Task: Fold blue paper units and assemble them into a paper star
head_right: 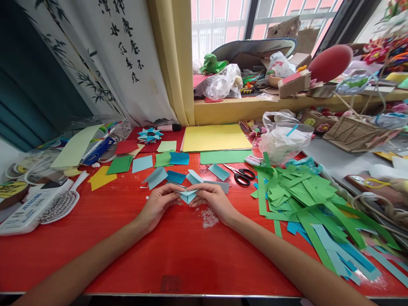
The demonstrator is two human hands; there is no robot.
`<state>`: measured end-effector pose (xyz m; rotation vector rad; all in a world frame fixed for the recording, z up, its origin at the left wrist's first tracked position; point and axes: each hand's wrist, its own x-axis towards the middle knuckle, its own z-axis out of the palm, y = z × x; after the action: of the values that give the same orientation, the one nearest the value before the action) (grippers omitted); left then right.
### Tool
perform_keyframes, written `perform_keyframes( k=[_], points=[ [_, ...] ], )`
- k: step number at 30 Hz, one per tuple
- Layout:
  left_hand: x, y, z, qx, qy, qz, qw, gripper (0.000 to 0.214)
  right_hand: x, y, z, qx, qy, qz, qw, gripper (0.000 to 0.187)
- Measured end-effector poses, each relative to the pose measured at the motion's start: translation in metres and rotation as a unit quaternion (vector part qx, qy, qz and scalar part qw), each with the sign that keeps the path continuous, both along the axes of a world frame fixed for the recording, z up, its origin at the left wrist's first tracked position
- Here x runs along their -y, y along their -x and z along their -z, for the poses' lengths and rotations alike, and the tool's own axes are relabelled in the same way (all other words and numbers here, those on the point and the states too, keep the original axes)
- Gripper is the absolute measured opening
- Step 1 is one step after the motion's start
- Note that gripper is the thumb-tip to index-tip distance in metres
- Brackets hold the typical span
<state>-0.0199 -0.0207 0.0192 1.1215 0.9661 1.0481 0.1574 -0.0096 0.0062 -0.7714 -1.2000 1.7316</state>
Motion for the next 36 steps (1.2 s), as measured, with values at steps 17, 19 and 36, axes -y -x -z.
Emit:
perform_keyframes(
  k=[17,19,36],
  points=[
    [0.003,0.002,-0.002,-0.206,-0.175,-0.029,0.962,0.021,0.009,0.005,-0.005,0.118,-0.096,-0.023,0.988,0.020],
    [0.006,0.001,-0.005,-0.237,-0.199,0.000,0.951,0.022,0.010,0.007,-0.004,0.128,-0.094,-0.015,0.987,0.020],
    [0.005,-0.001,-0.003,-0.222,-0.148,0.012,0.964,0.016,0.016,0.009,-0.006,0.085,-0.050,-0.011,0.995,0.022]
  ],
)
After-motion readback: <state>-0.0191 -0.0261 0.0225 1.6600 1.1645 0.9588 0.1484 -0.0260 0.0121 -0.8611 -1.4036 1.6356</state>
